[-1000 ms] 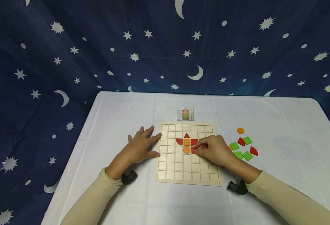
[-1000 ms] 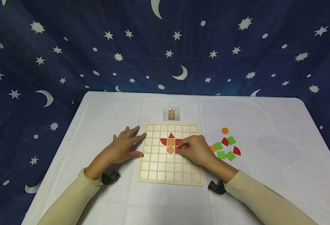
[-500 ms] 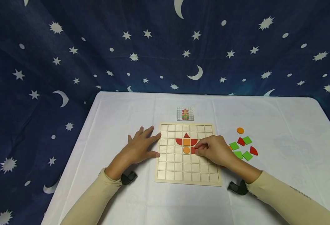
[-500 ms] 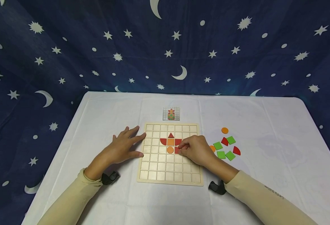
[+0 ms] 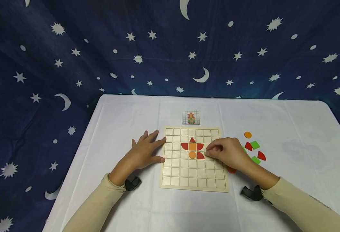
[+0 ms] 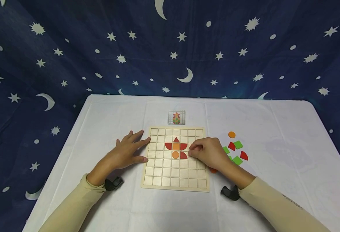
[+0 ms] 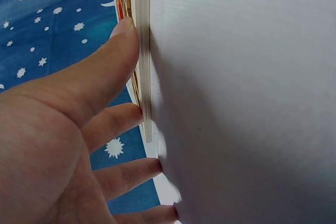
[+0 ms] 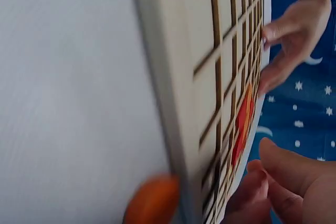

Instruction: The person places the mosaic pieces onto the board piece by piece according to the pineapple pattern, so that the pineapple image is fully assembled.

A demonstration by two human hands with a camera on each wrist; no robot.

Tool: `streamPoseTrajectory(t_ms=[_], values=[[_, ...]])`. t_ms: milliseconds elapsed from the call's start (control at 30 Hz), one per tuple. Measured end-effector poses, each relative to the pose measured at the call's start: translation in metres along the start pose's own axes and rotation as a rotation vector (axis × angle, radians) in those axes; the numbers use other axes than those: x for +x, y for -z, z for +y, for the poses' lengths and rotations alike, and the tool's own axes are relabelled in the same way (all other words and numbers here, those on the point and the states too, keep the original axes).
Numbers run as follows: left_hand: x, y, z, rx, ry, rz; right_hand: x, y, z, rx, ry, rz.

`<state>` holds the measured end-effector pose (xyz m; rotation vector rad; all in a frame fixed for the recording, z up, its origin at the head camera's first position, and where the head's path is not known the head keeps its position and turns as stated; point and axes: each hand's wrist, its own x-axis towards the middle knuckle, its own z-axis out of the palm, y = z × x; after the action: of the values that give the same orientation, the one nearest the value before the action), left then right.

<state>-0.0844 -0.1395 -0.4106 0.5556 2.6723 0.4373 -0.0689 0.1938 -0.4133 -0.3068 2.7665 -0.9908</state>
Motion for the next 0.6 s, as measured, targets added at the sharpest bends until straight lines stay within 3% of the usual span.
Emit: streamPoseTrajectory(t_ms=[167, 367, 600], values=[[0.0, 0.0, 0.0, 0.008, 0.002, 0.003, -0.006, 0.025, 0.019, -0.056, 0.009, 0.06], [0.0, -0.001, -0.001, 0.011, 0.0, 0.008, -0.017, 0.052, 0.048, -0.206, 0.042, 0.11], [0.0, -0.001, 0.0, 0.007, 0.001, 0.012, -0.027, 0.072, 0.077, -0.293, -0.011, 0.126]])
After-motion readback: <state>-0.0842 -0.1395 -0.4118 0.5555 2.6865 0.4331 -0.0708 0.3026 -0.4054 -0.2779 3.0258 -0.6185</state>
